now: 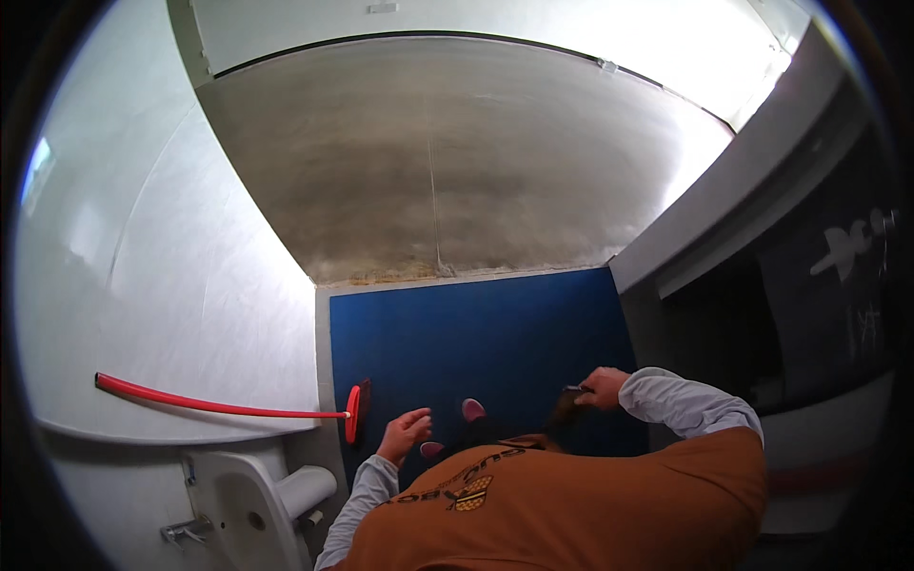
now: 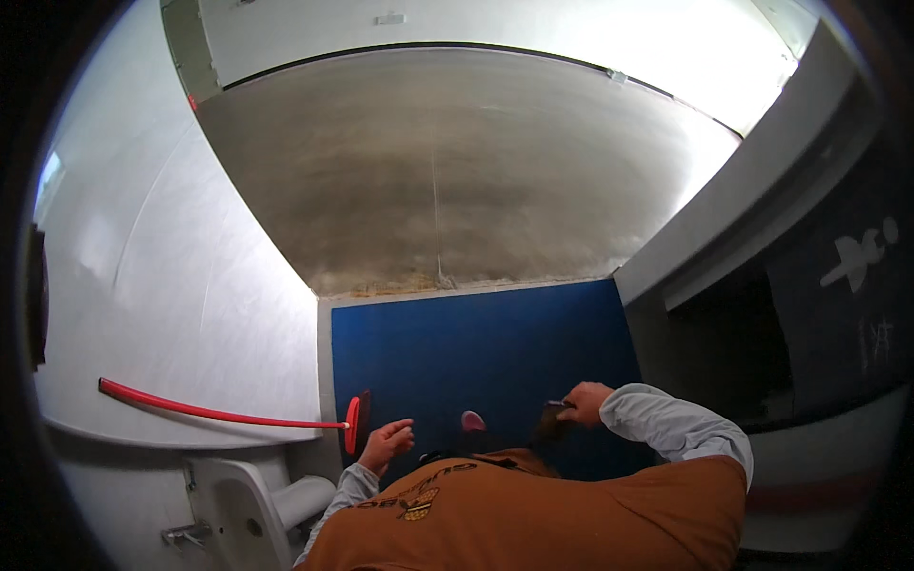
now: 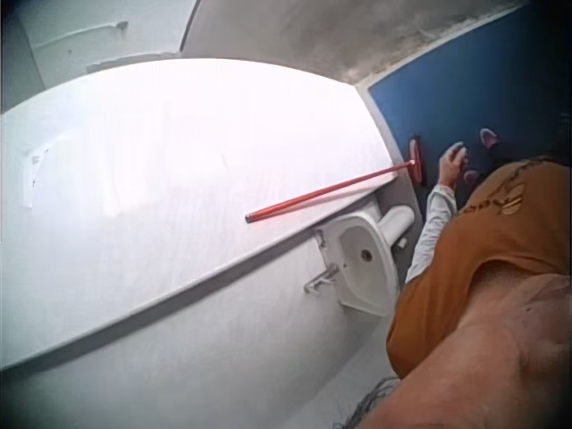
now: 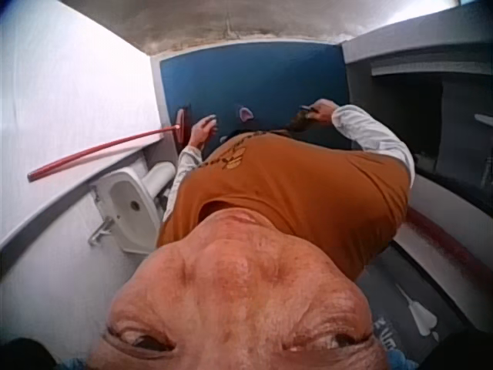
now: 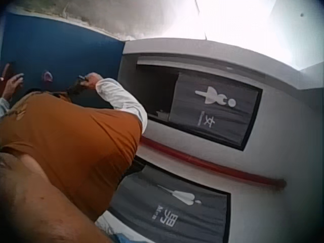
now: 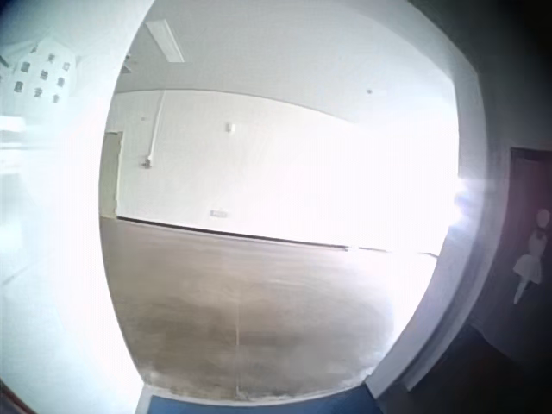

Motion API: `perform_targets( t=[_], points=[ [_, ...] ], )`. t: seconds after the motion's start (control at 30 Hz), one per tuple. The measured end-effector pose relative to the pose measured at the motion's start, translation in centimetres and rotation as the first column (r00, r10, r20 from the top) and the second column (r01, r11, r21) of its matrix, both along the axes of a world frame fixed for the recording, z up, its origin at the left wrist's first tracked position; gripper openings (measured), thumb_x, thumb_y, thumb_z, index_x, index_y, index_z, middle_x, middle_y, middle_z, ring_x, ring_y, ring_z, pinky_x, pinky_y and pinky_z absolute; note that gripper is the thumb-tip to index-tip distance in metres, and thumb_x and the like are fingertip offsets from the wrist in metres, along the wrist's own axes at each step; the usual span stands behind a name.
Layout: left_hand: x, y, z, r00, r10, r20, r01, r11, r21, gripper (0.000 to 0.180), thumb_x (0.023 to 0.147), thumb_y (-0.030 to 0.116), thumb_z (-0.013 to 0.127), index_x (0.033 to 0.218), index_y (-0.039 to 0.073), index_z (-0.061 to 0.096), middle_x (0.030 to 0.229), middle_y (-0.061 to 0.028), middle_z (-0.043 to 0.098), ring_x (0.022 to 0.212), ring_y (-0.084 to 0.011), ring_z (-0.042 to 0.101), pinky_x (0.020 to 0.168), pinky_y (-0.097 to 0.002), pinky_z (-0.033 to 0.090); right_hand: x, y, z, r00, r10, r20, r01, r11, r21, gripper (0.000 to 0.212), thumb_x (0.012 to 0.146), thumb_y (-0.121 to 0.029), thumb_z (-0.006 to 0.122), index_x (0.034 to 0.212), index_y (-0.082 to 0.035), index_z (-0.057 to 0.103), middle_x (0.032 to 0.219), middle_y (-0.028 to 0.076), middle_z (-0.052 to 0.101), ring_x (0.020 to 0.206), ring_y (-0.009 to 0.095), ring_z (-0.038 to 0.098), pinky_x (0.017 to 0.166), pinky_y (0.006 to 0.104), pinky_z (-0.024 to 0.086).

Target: The person sweeps the tiled floor of a bathroom with a red broom, moving around a white sink and a glass shower door. They briefly pick up and reposition a yellow hose before continuing to sweep the floor and a blue mat near the exit.

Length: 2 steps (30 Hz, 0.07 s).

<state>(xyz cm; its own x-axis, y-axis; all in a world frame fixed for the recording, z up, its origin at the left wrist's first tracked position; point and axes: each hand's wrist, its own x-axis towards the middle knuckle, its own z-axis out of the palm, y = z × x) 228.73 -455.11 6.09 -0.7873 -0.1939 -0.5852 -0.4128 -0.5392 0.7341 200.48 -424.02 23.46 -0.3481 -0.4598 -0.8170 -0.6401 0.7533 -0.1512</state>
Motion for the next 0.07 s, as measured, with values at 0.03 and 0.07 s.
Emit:
perform_targets(
  t=[0.03, 0.07],
  points=[
    [-1.1, 0.7, 1.2, 0.998, -0.068, -0.009, 0.069, 0.993, 0.093, 0.039, 0.090, 0.024, 0.064, 0.123, 0.004, 0.056, 0.093, -0.0019, 0.063, 0.080, -0.0090, 0.060, 0.072, -0.0227, 0.050, 0.1, 0.4, -0.2, 0.998, -0.061, -0.005, 0.061, 0.996, -0.061, 0.042, 0.091, -0.045, 0.052, 0.102, -0.007, 0.067, 0.082, 0.013, 0.066, 0.073, 0.025, 0.066, 0.069, 0.0373, 0.051],
    [-2.0, 1.5, 2.3, 0.992, -0.120, -0.029, 0.124, 0.972, 0.199, 0.039, 0.089, 0.025, 0.065, 0.122, 0.007, 0.057, 0.094, -0.0019, 0.063, 0.081, -0.0106, 0.061, 0.074, -0.0238, 0.051, 0.2, 0.4, -0.7, 0.997, -0.023, -0.069, 0.015, 0.993, -0.120, 0.045, 0.091, -0.047, 0.051, 0.105, -0.007, 0.066, 0.093, 0.016, 0.067, 0.090, 0.026, 0.066, 0.079, 0.0404, 0.049]
  ],
)
